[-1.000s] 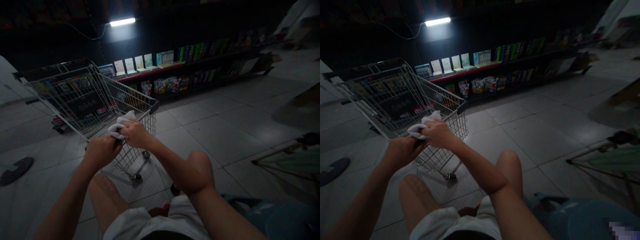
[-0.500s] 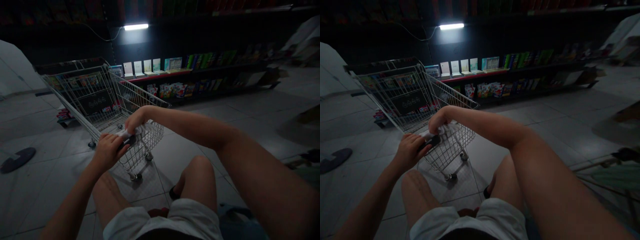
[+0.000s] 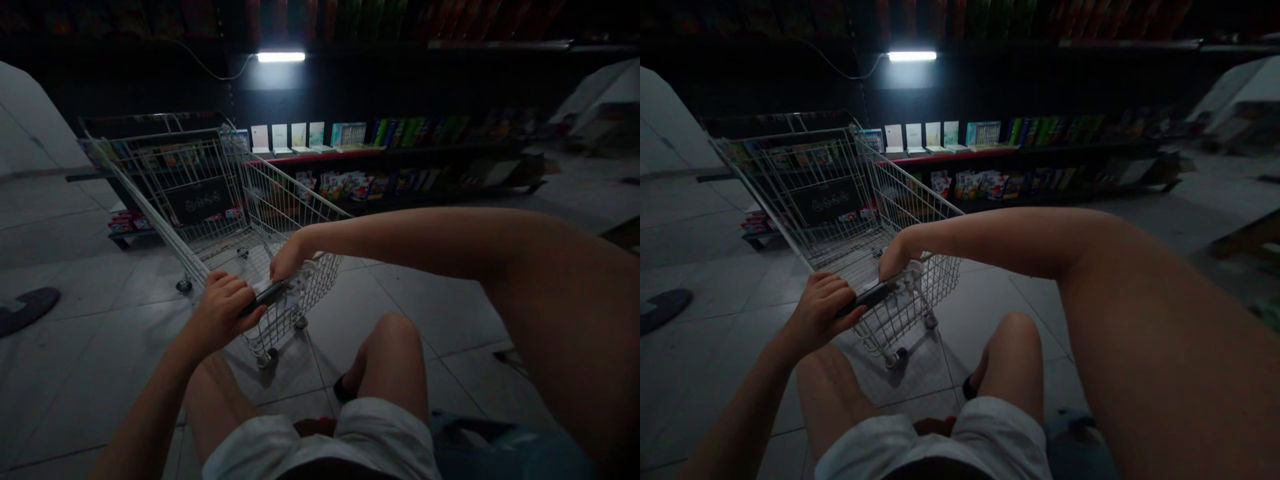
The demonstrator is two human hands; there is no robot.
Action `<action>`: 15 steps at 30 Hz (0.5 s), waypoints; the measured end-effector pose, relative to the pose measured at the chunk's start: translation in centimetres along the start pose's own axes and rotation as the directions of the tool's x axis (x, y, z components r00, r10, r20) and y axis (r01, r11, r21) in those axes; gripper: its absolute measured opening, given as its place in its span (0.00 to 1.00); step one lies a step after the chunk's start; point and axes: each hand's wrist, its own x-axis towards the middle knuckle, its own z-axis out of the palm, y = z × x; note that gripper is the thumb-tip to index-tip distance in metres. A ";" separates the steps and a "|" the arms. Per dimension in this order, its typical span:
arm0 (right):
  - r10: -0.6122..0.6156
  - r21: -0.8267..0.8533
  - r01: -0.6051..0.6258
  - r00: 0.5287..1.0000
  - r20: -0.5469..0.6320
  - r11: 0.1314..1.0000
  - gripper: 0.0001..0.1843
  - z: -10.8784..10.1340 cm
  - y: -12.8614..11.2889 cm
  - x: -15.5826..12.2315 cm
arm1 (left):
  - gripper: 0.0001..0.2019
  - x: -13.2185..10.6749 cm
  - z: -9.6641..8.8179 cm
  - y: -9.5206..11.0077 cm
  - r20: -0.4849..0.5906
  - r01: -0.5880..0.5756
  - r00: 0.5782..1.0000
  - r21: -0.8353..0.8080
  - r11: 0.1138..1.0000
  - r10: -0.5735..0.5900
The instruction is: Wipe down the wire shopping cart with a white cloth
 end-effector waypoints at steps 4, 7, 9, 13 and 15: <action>0.147 -0.169 -0.090 0.919 0.365 0.982 0.08 0.3 -1.8 -1.4 | 0.16 -1.4 -1.4 -0.7 0.010 -0.019 1.000 -0.066 0.998 0.020; 0.210 -0.177 -0.147 0.881 0.423 0.973 0.09 1.8 -2.5 0.0 | 0.16 -2.6 -2.1 -1.4 0.017 0.003 1.000 -0.101 0.995 -0.001; 0.261 -0.187 -0.197 0.861 0.437 0.962 0.10 3.4 -2.6 1.3 | 0.17 -3.1 -2.4 -1.8 0.007 0.024 1.000 -0.112 0.993 -0.023; 0.289 -0.210 -0.217 0.854 0.432 0.953 0.13 6.2 -2.4 2.8 | 0.20 -3.6 -2.6 -2.5 -0.023 0.055 0.998 -0.130 0.990 -0.058; 0.273 -0.201 -0.203 0.861 0.429 0.958 0.14 6.1 -2.6 2.5 | 0.19 -3.7 -2.9 -3.0 -0.021 0.061 0.998 -0.151 0.987 -0.065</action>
